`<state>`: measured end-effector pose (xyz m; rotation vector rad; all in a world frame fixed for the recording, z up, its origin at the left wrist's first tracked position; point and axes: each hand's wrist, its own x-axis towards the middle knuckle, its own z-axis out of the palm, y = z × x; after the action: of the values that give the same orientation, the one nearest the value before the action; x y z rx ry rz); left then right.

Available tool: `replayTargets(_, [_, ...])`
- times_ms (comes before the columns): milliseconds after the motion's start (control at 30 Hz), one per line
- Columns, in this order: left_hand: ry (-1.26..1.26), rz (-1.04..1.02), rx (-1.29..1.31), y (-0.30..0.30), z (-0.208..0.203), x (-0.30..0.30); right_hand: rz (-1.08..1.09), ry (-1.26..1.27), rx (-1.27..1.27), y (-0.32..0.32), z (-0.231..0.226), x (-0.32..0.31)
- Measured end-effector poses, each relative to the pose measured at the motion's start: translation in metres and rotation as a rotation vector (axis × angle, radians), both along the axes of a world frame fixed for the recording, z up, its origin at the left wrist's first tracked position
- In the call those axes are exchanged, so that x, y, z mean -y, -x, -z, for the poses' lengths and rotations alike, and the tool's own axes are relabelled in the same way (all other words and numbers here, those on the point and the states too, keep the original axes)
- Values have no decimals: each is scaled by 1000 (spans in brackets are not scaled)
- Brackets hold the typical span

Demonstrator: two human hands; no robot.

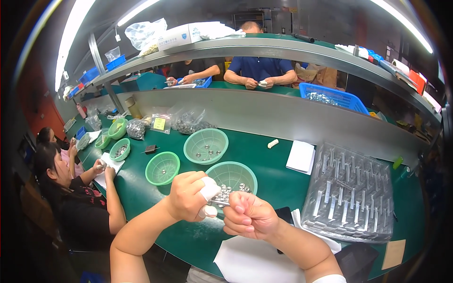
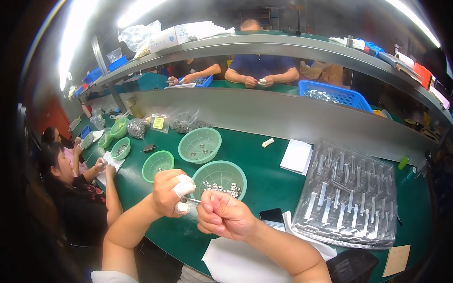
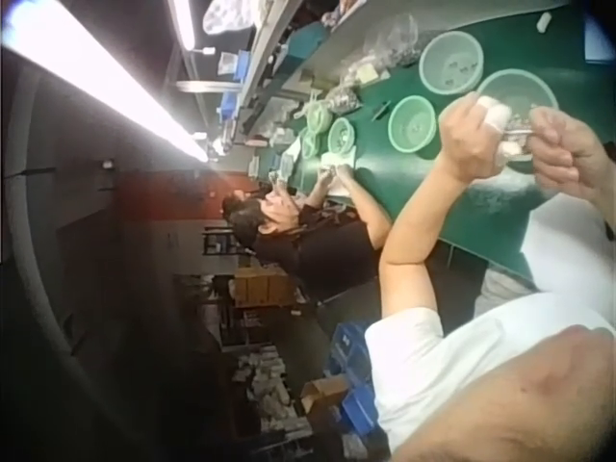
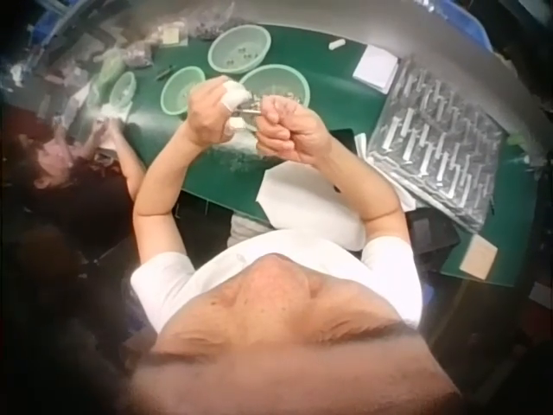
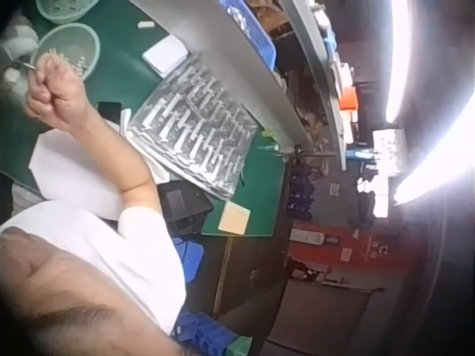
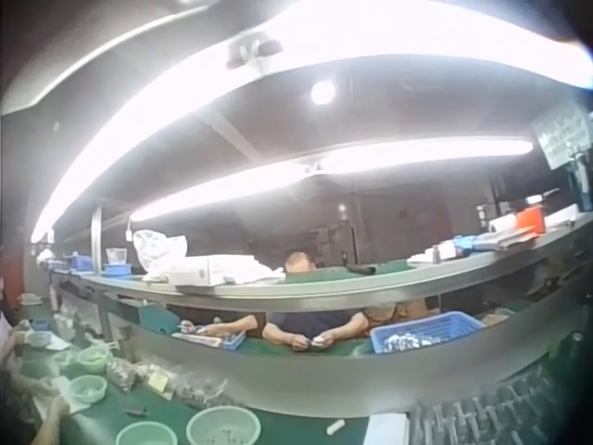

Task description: Assemble small metal components from a bowl onto a cylindrical base at a workstation.

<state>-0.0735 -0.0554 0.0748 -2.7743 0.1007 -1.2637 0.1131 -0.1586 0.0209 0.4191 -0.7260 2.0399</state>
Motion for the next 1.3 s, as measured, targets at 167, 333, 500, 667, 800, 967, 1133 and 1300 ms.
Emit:
replayTargets(167, [0, -62, -6, 0, -1, 3, 4, -6, 3, -2, 1, -3])
replayTargets(333, [59, 7, -58, 1, -3, 5, 3, -27, 24, -1, 0, -1])
replayTargets(500, [167, 74, -34, 2, 3, 13, 85, -45, 105, -1, -3, 4])
replayTargets(667, [479, 88, -53, 6, 7, 39, 178, -162, 235, -6, -9, 11])
replayTargets(800, [604, 90, -94, 7, 7, 53, 252, -310, 434, -21, -15, 10])
replayTargets(967, [1012, 82, -208, 8, 5, 65, 377, -536, 610, -37, -36, 7])
replayTargets(1133, [1205, 191, -311, 11, -11, 57, 659, -752, 676, -30, -38, 6])
replayTargets(1300, [953, 204, -243, 11, -18, 54, 124, -306, 161, -28, -2, -15])
